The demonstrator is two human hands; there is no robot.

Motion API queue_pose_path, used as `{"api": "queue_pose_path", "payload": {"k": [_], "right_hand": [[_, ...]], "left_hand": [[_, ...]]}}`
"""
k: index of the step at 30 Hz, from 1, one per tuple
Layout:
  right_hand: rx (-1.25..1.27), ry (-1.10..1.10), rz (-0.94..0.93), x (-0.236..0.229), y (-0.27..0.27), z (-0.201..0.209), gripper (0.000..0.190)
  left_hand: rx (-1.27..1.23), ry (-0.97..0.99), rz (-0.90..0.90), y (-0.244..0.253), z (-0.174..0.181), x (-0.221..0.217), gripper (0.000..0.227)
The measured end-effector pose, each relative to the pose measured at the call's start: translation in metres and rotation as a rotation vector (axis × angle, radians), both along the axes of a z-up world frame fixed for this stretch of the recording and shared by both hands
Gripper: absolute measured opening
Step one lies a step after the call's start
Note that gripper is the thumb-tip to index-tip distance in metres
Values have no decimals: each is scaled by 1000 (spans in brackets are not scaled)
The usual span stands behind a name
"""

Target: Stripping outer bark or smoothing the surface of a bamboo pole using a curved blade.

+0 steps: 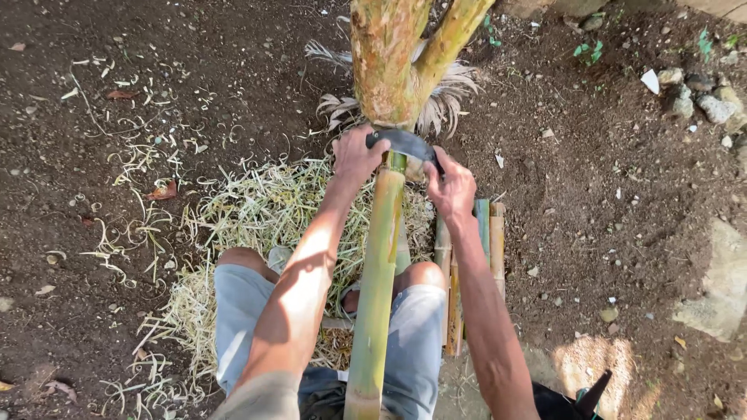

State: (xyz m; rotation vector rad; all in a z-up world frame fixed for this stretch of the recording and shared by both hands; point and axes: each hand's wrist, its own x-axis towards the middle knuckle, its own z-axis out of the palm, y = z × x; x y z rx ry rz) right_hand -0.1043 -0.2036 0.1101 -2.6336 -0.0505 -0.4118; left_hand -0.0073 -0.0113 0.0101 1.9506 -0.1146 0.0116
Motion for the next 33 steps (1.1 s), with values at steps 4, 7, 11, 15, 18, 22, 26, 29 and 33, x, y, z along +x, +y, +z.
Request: {"api": "queue_pose_path", "payload": {"k": [4,7,11,15,18,22,26,29,33], "right_hand": [[72,54,-24,-32,12,6,32],[-25,-66,26,-37,5,4,32],[75,161,-46,-4,0,13,39],[-178,183,-84,4,-14,21,47],[83,13,52,-12,-30,7,42],[28,42,-37,-42,-2,11,40],[32,23,-6,-69,8,7,34],[58,113,-94,-55,13,2,35],[44,-97,-65,-16,6,-20,33]], "left_hand": [[19,-95,-22,18,30,-37,19],[-68,45,-47,20,49,-53,18],[19,52,42,11,37,-21,23],[168,-120,134,10,13,-8,29],[88,-71,102,17,14,-14,36],[13,14,73,31,10,-41,37],[29,89,58,40,22,-63,27],[59,79,52,42,19,-50,27],[158,-178,140,35,-12,0,33]]}}
